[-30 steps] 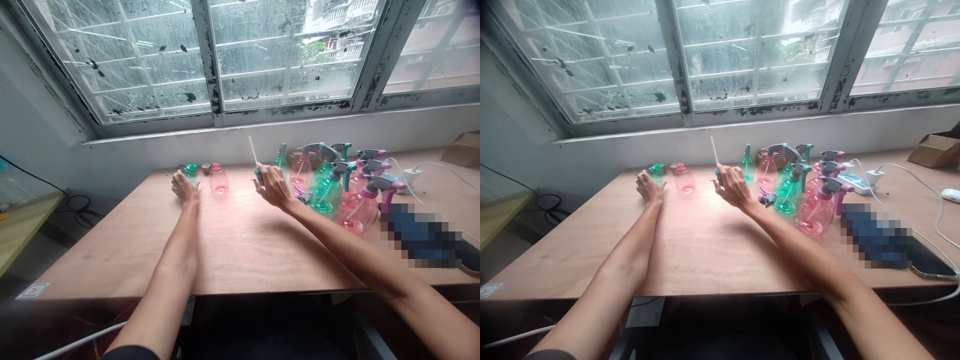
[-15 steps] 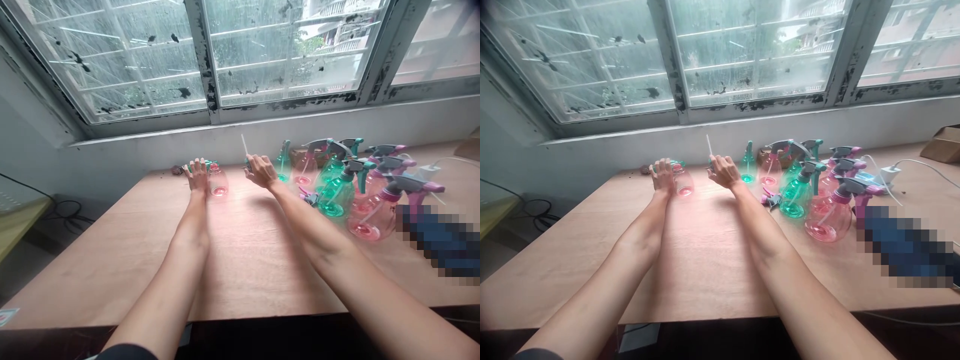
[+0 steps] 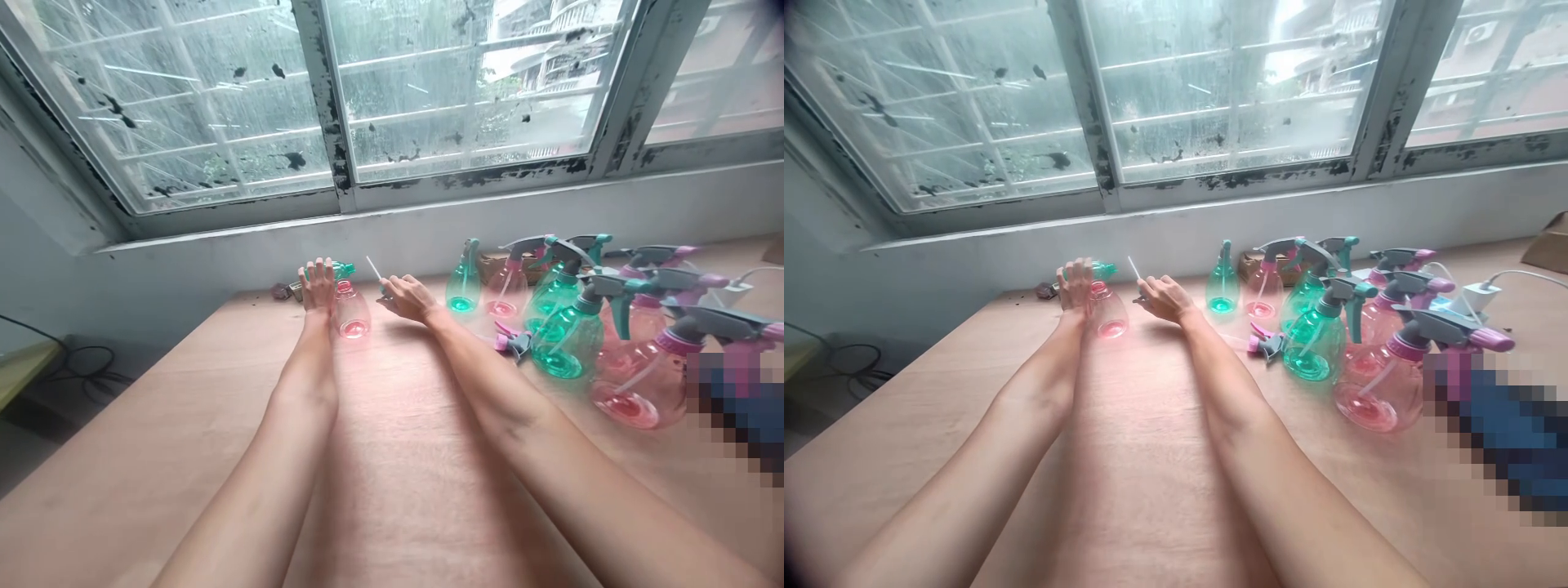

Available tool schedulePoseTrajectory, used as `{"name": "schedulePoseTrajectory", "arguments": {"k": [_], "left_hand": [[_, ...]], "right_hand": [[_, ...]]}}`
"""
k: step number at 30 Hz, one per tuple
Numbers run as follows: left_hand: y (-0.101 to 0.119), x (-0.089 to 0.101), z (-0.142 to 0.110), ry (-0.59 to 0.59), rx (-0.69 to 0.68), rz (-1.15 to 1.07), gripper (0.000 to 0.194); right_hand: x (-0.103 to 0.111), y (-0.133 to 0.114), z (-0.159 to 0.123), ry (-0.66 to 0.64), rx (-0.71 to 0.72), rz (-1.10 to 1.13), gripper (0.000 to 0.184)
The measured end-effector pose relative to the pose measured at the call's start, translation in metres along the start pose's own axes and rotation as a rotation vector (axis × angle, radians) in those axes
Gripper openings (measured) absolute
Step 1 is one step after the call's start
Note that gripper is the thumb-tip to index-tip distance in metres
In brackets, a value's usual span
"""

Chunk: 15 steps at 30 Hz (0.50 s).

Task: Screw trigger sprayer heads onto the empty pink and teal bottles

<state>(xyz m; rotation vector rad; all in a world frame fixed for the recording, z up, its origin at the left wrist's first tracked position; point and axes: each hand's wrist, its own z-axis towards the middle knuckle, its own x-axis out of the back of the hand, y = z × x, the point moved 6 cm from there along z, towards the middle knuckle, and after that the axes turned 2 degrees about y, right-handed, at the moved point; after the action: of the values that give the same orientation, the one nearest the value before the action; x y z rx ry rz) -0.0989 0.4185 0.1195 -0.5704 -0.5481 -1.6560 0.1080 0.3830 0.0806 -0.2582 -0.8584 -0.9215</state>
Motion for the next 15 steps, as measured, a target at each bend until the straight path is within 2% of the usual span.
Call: {"name": "schedulePoseTrajectory", "arguments": {"k": [3, 8, 10, 12, 15], "left_hand": [[-0.001, -0.007, 0.006, -0.021, -0.027, -0.01, 0.043], [-0.005, -0.013, 0.011, -0.017, -0.066, 0.01, 0.043], [-0.006, -0.009, 0.014, 0.003, -0.078, 0.014, 0.044], [-0.006, 0.0, 0.02, 0.028, -0.091, 0.014, 0.044], [-0.005, 0.023, 0.033, 0.071, -0.113, 0.025, 0.048]], "right_hand": [[0.016, -0.013, -0.018, 0.002, -0.024, 0.021, 0.037], [0.056, -0.038, -0.094, 0.093, -0.104, 0.112, 0.054], [0.063, -0.039, -0.108, 0.101, -0.106, 0.159, 0.053], [0.062, -0.031, -0.099, 0.088, -0.109, 0.161, 0.047], [0.054, -0.011, -0.058, 0.048, -0.115, 0.158, 0.038]]}}
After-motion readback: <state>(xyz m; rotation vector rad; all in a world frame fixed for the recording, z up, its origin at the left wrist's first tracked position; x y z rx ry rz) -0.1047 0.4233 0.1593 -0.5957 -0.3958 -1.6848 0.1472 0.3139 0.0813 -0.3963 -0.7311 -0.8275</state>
